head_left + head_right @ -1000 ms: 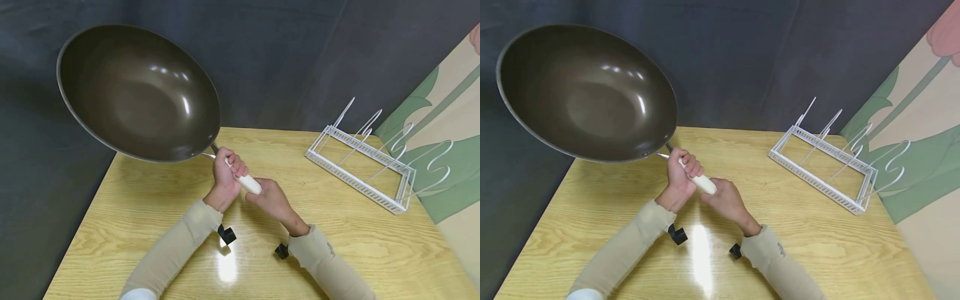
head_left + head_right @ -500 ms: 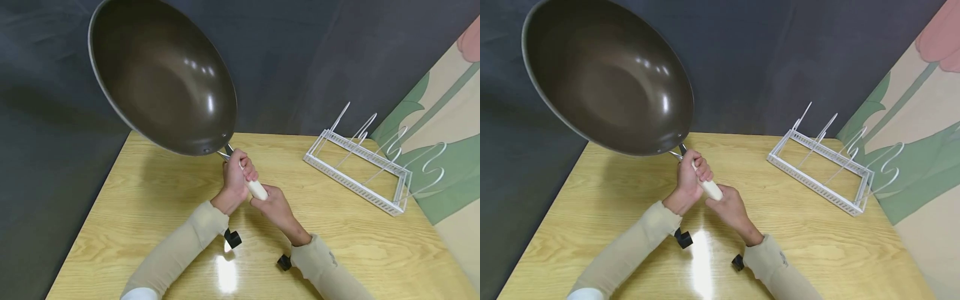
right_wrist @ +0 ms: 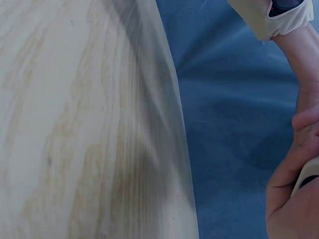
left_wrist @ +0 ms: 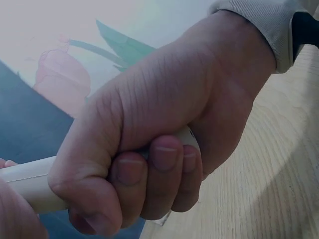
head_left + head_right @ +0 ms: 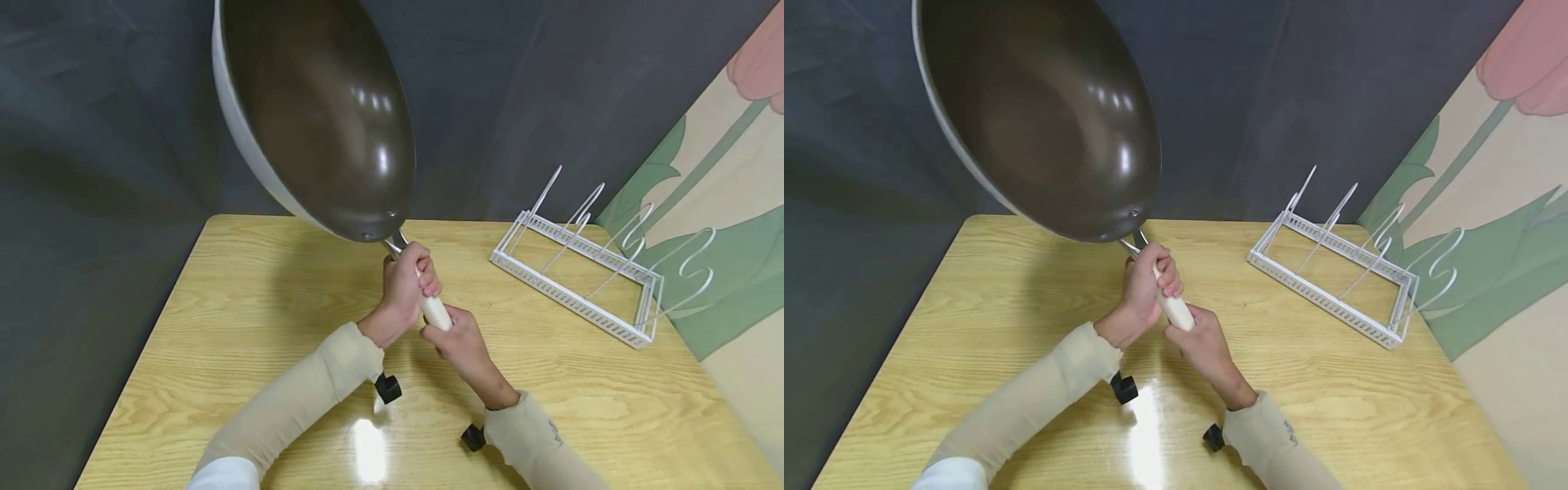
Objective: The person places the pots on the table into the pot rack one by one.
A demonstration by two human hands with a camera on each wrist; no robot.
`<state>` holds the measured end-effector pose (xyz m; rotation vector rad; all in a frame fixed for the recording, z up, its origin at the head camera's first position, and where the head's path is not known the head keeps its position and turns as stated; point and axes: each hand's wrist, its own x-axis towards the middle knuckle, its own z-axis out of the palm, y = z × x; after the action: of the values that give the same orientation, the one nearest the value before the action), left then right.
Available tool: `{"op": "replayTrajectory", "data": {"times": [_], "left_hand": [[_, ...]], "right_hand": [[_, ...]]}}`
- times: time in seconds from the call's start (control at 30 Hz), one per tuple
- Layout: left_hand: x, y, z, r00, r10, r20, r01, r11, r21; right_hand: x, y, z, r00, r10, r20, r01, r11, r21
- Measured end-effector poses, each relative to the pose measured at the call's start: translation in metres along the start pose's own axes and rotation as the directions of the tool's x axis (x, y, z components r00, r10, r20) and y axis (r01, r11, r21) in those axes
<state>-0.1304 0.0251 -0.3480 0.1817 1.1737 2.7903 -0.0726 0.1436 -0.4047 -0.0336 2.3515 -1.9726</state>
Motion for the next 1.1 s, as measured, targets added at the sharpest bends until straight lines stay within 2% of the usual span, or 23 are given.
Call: {"op": "replayTrajectory", "data": {"times": [0.37, 0.53, 0.93, 1.1], "left_hand": [[0.005, -0.012, 0.018, 0.998, -0.032, 0.052, 0.027, 0.995, 0.094], [0.009, -0.018, 0.025, 0.995, -0.068, 0.066, 0.059, 0.990, 0.131], [0.017, -0.030, 0.045, 0.991, -0.115, 0.071, 0.104, 0.984, 0.143], [0.019, -0.034, 0.051, 0.983, -0.151, 0.100, 0.132, 0.976, 0.176]], "right_hand": [[-0.008, 0.005, -0.006, 0.997, 0.009, -0.077, -0.001, 0.993, 0.115], [-0.010, 0.007, -0.009, 0.992, 0.019, -0.123, 0.000, 0.989, 0.150], [-0.016, 0.005, -0.019, 0.983, 0.020, -0.182, 0.018, 0.979, 0.203], [-0.018, 0.004, -0.021, 0.976, 0.026, -0.214, 0.024, 0.973, 0.228]]}}
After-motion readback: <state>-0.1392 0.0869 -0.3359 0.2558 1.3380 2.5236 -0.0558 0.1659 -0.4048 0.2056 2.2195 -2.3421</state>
